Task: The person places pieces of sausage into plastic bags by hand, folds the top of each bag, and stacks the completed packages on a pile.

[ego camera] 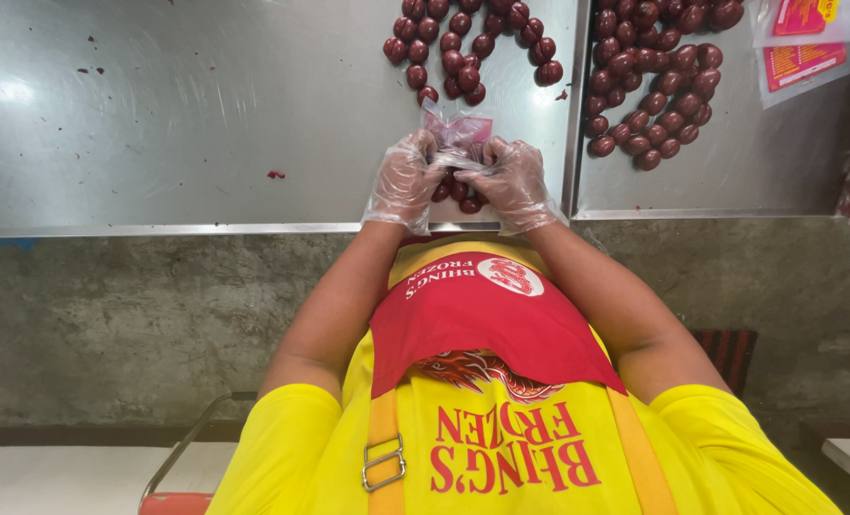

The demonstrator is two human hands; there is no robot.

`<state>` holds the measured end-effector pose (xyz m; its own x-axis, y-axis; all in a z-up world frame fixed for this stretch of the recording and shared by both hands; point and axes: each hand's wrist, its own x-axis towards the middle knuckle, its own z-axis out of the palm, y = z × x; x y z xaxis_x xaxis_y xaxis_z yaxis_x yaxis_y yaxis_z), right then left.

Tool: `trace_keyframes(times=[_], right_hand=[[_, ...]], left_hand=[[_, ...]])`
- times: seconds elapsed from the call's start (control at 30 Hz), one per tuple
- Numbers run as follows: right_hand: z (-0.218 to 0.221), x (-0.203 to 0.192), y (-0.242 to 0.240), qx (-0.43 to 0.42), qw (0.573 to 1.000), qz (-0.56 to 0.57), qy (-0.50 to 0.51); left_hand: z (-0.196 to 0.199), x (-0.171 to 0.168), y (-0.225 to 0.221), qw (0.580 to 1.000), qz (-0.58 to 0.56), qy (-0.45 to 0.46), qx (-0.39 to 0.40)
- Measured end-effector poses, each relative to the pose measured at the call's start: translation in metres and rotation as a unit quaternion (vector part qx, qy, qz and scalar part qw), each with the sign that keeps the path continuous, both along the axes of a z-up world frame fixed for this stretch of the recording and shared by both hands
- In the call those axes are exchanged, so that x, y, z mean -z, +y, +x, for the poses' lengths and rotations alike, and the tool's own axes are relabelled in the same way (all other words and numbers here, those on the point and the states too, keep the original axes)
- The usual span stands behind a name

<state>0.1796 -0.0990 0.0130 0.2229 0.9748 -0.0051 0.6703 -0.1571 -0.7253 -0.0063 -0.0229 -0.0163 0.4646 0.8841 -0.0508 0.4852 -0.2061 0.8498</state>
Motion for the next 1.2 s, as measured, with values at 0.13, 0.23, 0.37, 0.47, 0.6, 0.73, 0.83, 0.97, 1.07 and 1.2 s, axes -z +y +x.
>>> trace_keyframes(times=[0.13, 0.23, 0.37, 0.47, 0.6, 0.73, 0.83, 0.97, 1.07, 1.2], right_hand=[[-0.004, -0.003, 0.004, 0.024, 1.000, 0.002, -0.015], [-0.003, -0.008, 0.004, 0.026, 1.000, 0.001, -0.002], [0.000, -0.017, 0.005, -0.001, 0.997, -0.042, 0.059], [0.012, -0.025, 0.005, -0.079, 0.992, -0.021, 0.101], [0.029, -0.043, 0.003, -0.262, 0.963, -0.016, -0.053], [0.028, -0.054, 0.003, -0.266, 0.959, -0.062, -0.075], [0.025, -0.055, -0.002, -0.257, 0.966, 0.010, -0.013], [0.021, -0.043, -0.002, -0.236, 0.970, 0.053, -0.034], [0.021, -0.032, -0.004, -0.228, 0.968, 0.091, -0.043], [0.022, -0.015, -0.006, -0.214, 0.967, 0.103, -0.086]], left_hand=[[-0.016, -0.020, -0.009, 0.985, -0.150, -0.083, 0.007], [-0.029, -0.031, -0.010, 0.979, -0.113, -0.110, 0.127], [-0.029, -0.030, -0.011, 0.973, 0.098, 0.130, 0.165], [-0.028, -0.027, -0.008, 0.940, 0.196, 0.215, 0.176], [-0.038, -0.019, -0.003, 0.937, 0.180, 0.196, 0.225], [-0.036, -0.005, -0.003, 0.936, 0.188, 0.183, 0.234], [-0.037, -0.001, -0.011, 0.930, 0.260, 0.174, 0.192], [-0.036, -0.005, -0.012, 0.946, 0.238, 0.136, 0.173], [-0.034, -0.011, -0.019, 0.947, 0.222, 0.176, 0.153], [-0.025, -0.011, -0.029, 0.939, 0.255, 0.209, 0.094]])
